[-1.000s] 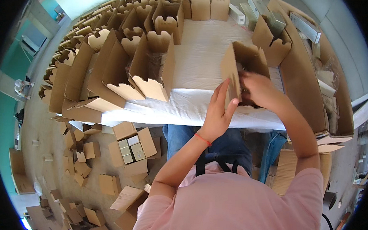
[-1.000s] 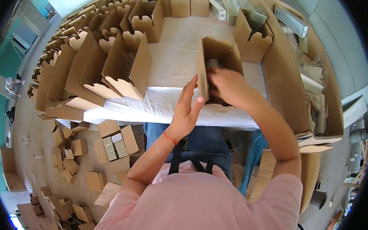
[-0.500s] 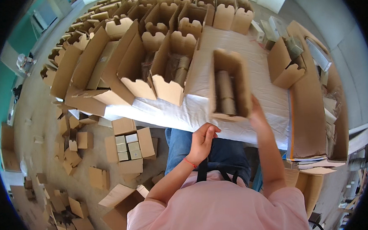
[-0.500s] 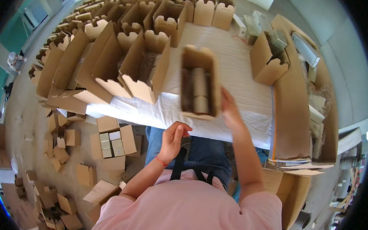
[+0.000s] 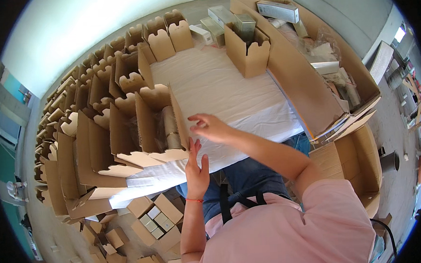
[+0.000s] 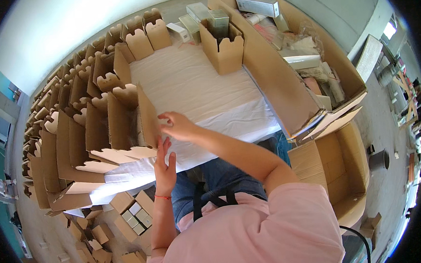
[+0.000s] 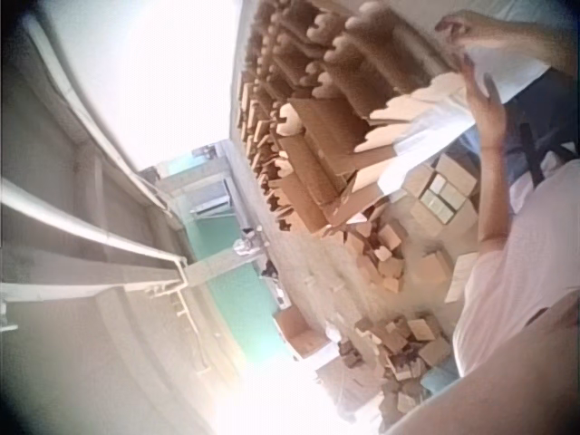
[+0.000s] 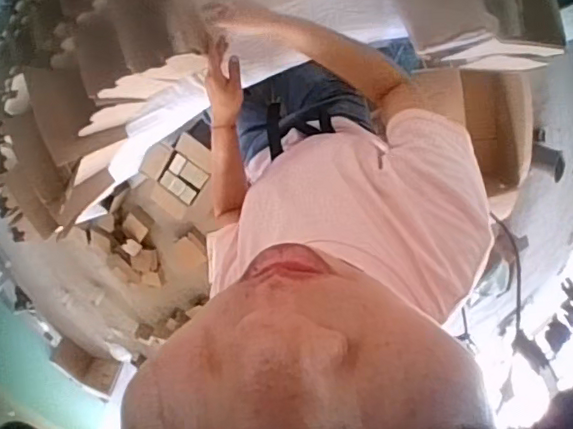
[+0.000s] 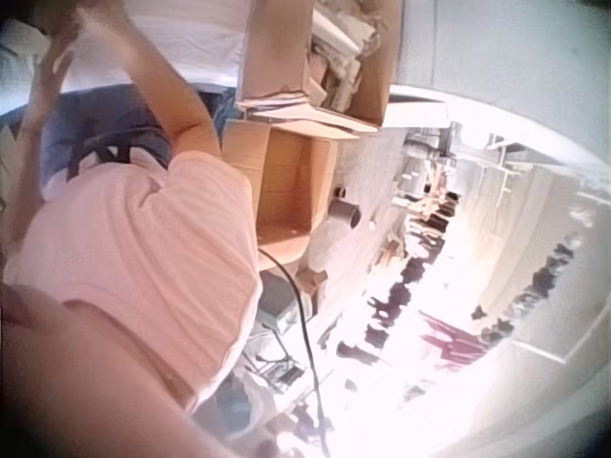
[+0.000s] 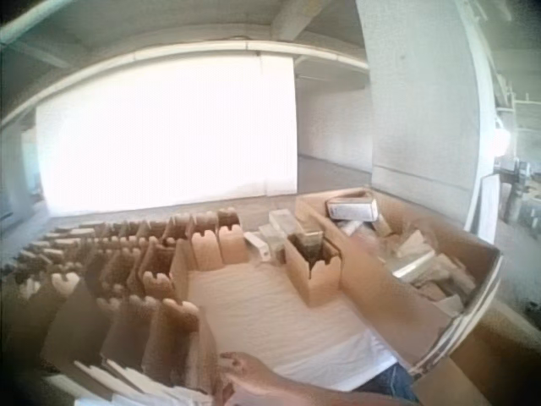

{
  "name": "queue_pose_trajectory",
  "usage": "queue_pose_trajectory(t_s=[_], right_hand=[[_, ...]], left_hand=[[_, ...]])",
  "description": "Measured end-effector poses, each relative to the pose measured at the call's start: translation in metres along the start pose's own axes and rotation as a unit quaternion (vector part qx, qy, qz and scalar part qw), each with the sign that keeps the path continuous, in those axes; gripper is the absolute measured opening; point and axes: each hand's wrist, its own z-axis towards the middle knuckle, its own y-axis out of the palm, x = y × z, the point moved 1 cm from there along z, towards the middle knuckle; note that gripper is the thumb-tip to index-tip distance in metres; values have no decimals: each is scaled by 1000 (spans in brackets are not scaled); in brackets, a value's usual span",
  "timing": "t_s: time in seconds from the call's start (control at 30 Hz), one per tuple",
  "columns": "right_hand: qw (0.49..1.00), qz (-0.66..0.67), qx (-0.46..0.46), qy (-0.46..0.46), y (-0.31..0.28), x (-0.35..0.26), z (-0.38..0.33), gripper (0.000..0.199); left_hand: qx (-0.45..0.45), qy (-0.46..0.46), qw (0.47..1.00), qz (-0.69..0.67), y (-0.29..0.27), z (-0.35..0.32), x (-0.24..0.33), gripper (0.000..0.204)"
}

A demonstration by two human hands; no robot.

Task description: The person puts bottled items into plastic bags, seals the bags, and places the bagged items into cardboard boxes.

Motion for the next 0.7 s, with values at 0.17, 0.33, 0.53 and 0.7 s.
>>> queue_pose_trajectory(t_s=[0.17, 0.33, 0.53, 0.7], right_hand=[[991, -78, 85, -70, -70, 1, 7, 40], [951, -140, 266, -74, -148, -8, 17, 41], [795, -338, 459, -208, -224, -30, 58, 44], [763, -416, 495, 1, -283, -39, 139, 60]], left_hand=[[93, 12, 996, -10, 31, 15, -10, 67], [127, 5, 991, 29, 36, 34, -15, 69], [138, 12, 984, 113, 46, 50, -40, 67], [127, 5, 984, 127, 53, 51, -39, 57]])
